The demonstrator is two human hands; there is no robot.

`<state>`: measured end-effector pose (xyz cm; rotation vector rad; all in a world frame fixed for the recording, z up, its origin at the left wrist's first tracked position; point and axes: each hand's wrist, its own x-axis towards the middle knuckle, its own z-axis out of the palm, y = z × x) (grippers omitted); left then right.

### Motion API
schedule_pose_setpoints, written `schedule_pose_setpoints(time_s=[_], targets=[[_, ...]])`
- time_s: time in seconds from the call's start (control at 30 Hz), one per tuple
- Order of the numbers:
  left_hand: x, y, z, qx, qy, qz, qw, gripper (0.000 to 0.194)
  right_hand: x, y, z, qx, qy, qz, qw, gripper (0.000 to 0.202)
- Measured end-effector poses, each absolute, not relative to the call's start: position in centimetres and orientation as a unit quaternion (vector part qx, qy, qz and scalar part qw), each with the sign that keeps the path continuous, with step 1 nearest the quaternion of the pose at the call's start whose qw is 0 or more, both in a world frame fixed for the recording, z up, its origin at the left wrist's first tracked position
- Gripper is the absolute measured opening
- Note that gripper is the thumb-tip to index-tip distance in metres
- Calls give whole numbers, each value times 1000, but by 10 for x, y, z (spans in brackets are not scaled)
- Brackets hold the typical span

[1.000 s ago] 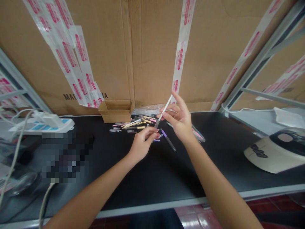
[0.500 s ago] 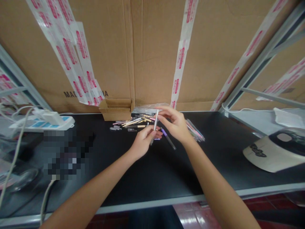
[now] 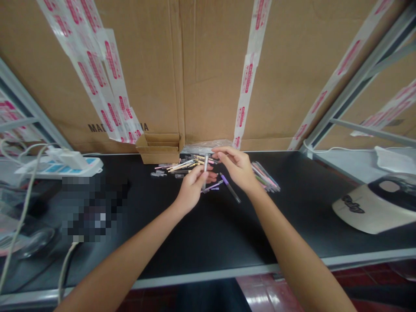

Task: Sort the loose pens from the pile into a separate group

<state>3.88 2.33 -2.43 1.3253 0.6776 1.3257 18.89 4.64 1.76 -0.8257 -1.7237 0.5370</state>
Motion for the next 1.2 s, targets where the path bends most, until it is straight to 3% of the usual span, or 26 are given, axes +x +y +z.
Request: schedule_pose_setpoints(time_s=[0.13, 0.33, 0.53, 0.67, 1.2], targets=[[32, 25, -15, 544, 296, 622, 479, 27, 184, 61, -1, -430, -738, 156, 497, 21], [22, 28, -4, 526, 310, 682, 403, 24, 160, 77, -24, -509, -805, 30, 303, 27], [24, 28, -8, 527, 313, 674, 411, 21, 147, 78, -27, -541, -815, 1, 210, 38], [25, 28, -10, 528, 319, 664, 423, 23, 154, 85, -30, -535, -818, 28, 210, 41], [25, 29, -12, 511, 344, 646, 451, 24, 161, 93, -36, -600, -764, 39, 234, 18]])
